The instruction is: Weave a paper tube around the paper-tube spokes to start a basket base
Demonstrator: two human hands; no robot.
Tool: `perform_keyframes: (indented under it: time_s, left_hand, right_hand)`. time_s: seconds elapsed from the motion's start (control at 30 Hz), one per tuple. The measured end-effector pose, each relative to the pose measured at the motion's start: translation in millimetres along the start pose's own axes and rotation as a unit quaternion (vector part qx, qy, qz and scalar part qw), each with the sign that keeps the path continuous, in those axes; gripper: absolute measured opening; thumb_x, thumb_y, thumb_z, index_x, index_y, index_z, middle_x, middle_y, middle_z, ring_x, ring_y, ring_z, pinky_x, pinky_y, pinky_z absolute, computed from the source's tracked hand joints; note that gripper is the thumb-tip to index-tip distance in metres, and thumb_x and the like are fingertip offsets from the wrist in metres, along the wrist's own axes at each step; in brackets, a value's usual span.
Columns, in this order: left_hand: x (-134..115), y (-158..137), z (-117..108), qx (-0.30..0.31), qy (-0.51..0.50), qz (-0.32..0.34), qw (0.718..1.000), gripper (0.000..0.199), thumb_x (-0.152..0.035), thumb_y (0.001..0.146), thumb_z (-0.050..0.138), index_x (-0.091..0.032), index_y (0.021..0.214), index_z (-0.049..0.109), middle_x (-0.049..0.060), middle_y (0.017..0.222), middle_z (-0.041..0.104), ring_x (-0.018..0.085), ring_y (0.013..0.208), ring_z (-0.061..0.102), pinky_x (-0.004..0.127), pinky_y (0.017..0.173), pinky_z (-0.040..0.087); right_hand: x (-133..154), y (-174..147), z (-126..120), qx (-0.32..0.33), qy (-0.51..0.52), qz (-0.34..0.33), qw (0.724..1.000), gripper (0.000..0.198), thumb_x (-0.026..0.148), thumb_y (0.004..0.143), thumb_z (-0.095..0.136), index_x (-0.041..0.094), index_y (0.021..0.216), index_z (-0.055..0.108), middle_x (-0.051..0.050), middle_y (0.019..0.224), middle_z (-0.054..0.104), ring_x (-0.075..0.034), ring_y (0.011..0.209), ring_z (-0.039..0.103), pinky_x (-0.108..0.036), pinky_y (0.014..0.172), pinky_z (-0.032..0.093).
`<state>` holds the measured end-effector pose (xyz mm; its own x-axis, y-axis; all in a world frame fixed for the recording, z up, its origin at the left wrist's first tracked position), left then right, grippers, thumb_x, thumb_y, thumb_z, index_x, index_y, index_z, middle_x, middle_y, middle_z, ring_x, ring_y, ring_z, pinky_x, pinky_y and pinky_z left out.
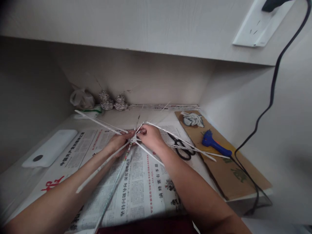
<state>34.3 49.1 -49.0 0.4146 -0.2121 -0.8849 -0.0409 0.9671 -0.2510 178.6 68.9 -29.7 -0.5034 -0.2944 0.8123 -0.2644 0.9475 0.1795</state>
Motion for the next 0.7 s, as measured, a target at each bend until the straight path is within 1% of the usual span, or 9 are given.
perform_keyframes:
  time_s: [0.1,0.27,0.37,0.43,0.6,0.7]
  left_hand:
    - [3,2,-1,0.01,-0.016,0.009,1.0,0.02,-0.024,0.059,0.078,-0.013,0.074,0.07,0.002,0.061,0.064,0.012,0.051,0.056,0.024,0.047,0.047]
    - [9,5,-5,0.0,0.025,0.027,0.999,0.025,-0.032,0.062,0.076,-0.015,0.079,0.069,0.0,0.061,0.064,0.012,0.047,0.055,0.023,0.044,0.045]
    - [7,3,-3,-0.011,0.043,0.042,0.998,0.024,-0.033,0.062,0.074,-0.015,0.076,0.066,-0.001,0.056,0.061,0.012,0.043,0.052,0.022,0.04,0.04]
    - [3,-1,0,-0.022,0.052,0.05,0.997,0.022,-0.032,0.062,0.073,-0.015,0.072,0.064,-0.001,0.053,0.059,0.011,0.041,0.051,0.021,0.038,0.038]
    - [-6,-12,7,-0.058,0.074,0.053,0.994,0.013,-0.024,0.063,0.068,-0.014,0.063,0.061,-0.001,0.05,0.057,0.011,0.042,0.05,0.02,0.038,0.037]
    - [-5,-10,6,-0.059,0.07,0.042,0.995,0.009,-0.021,0.067,0.065,-0.014,0.064,0.061,-0.001,0.051,0.058,0.012,0.043,0.051,0.02,0.039,0.04]
  right_hand:
    - [-1,0,2,-0.006,0.02,0.002,1.0,0.02,0.02,0.076,0.063,0.021,0.096,0.068,0.001,0.078,0.07,-0.013,0.069,0.065,-0.023,0.064,0.048]
    - [-2,-1,4,-0.014,0.047,0.009,0.999,0.018,0.021,0.075,0.063,0.022,0.092,0.068,0.002,0.074,0.068,-0.013,0.064,0.064,-0.022,0.06,0.048]
    - [-2,-3,6,-0.011,0.061,0.029,0.998,0.016,0.025,0.077,0.063,0.022,0.091,0.069,0.002,0.072,0.068,-0.013,0.062,0.064,-0.022,0.057,0.047]
    - [-1,-3,7,-0.012,0.065,0.041,0.997,0.015,0.027,0.078,0.063,0.022,0.09,0.069,0.002,0.073,0.069,-0.013,0.064,0.064,-0.022,0.058,0.048]
    - [-1,-2,10,-0.034,0.023,0.042,0.998,0.009,0.023,0.077,0.064,0.022,0.085,0.069,0.001,0.072,0.071,-0.014,0.068,0.066,-0.023,0.063,0.049]
    - [0,-2,10,-0.038,-0.001,0.036,0.999,0.008,0.023,0.077,0.064,0.022,0.083,0.069,0.0,0.073,0.071,-0.015,0.068,0.067,-0.024,0.064,0.049]
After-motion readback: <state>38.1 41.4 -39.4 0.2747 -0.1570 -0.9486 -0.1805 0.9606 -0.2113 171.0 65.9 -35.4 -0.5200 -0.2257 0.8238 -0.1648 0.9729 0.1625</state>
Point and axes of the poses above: each hand's wrist, its own y-axis towards the middle knuckle, its own z-axis out of the palm, x = y × z, the point moved 1 cm from there along y, towards the middle knuckle
